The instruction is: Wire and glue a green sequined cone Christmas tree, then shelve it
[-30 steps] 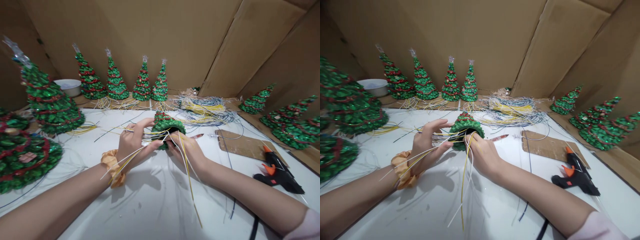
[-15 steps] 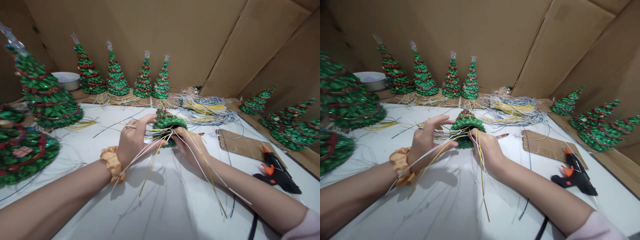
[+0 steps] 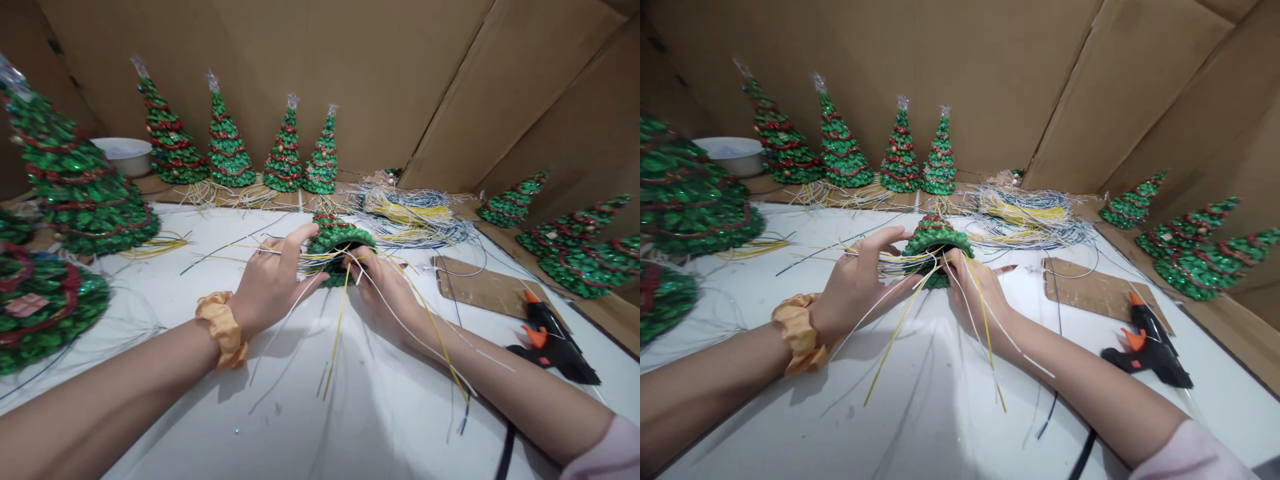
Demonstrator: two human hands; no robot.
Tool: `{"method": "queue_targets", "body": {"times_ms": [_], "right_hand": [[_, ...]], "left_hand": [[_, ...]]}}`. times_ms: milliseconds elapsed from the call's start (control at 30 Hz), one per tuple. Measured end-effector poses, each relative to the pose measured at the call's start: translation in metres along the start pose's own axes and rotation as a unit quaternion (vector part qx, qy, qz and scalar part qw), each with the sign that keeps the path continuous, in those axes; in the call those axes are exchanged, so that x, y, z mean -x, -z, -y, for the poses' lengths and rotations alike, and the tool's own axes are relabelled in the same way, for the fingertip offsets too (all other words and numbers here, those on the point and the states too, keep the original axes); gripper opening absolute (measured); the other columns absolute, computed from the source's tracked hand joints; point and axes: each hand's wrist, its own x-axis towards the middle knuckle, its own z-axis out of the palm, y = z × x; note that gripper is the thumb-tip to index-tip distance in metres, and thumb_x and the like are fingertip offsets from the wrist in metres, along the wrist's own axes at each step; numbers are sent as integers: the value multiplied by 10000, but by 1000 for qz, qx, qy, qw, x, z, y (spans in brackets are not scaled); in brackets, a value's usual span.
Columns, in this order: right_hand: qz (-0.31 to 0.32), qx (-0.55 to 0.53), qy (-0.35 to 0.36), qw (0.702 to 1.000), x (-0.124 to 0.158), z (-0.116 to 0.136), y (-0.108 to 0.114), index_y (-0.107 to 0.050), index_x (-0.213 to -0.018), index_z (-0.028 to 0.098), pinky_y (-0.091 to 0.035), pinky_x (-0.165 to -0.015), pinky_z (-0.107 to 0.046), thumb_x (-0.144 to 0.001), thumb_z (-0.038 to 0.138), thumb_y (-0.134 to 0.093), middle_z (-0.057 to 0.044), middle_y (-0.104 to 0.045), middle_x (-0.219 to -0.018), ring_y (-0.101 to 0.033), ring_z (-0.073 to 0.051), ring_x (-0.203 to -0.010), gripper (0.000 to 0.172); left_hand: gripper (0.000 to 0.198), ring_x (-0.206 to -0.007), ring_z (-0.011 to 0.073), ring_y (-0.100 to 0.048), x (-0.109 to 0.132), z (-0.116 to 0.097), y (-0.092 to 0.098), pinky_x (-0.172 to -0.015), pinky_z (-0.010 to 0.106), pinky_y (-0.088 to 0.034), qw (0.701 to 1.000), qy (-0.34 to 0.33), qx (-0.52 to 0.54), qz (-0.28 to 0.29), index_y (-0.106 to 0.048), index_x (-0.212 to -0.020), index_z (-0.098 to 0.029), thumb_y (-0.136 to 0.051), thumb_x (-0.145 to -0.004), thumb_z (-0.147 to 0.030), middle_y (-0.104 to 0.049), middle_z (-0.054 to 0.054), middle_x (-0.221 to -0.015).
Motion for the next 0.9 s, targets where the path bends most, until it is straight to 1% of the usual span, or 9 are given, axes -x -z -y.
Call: {"method": "queue_targets", "body": {"times_ms": [167, 333, 467, 533, 700, 900], "right_hand": [[5, 20, -22, 1000, 0, -3, -4, -484, -878, 199, -327, -545, -240, -879, 215, -330, -32, -587, -719, -525, -153, -594, 155], [10, 20, -4, 1000, 0, -6, -5, -488, -886, 199, -335, -554, -243, -875, 201, -333, -31, -593, -730, -521, -154, -605, 155], [-33, 1, 25, 999, 0, -6, -6, -509, -844, 202, -369, -615, -244, -870, 193, -362, -36, -617, -769, -552, -154, -673, 149], [-45, -16, 36, 998, 0, -5, -6, -516, -821, 202, -378, -627, -238, -868, 186, -367, -30, -618, -756, -560, -149, -679, 158], [-22, -11, 4, 1000, -1, -5, -5, -525, -849, 203, -372, -581, -226, -883, 241, -357, -14, -608, -723, -559, -147, -648, 176], [-14, -8, -5, 1000, 1, -9, -8, -534, -924, 215, -369, -582, -240, -894, 307, -331, -24, -619, -751, -568, -167, -670, 225]], "left_hand": [[600, -896, 212, -625, -1, 1, -2, -704, 301, -517, 1000, -9, 11, -14, -274, -1263, -154, -607, -781, -283, -557, 126, -1164], [588, -909, 219, -624, -1, -1, -2, -698, 296, -517, 1000, -11, 7, -18, -285, -1256, -142, -609, -778, -253, -555, 135, -1165], [570, -942, 220, -616, -2, -2, -1, -724, 296, -518, 1000, -10, 3, -13, -284, -1253, -152, -597, -787, -249, -554, 130, -1164], [562, -955, 219, -613, -2, -2, 0, -737, 298, -519, 1000, -10, -5, -12, -282, -1255, -158, -589, -792, -237, -554, 128, -1163], [558, -983, 227, -600, -3, -2, -1, -767, 317, -519, 1000, -21, -9, -15, -287, -1250, -130, -590, -791, -225, -560, 143, -1154], [545, -994, 238, -595, -3, -3, 0, -763, 321, -513, 1000, -22, -9, -13, -298, -1244, -115, -586, -793, -219, -557, 158, -1158]]}}
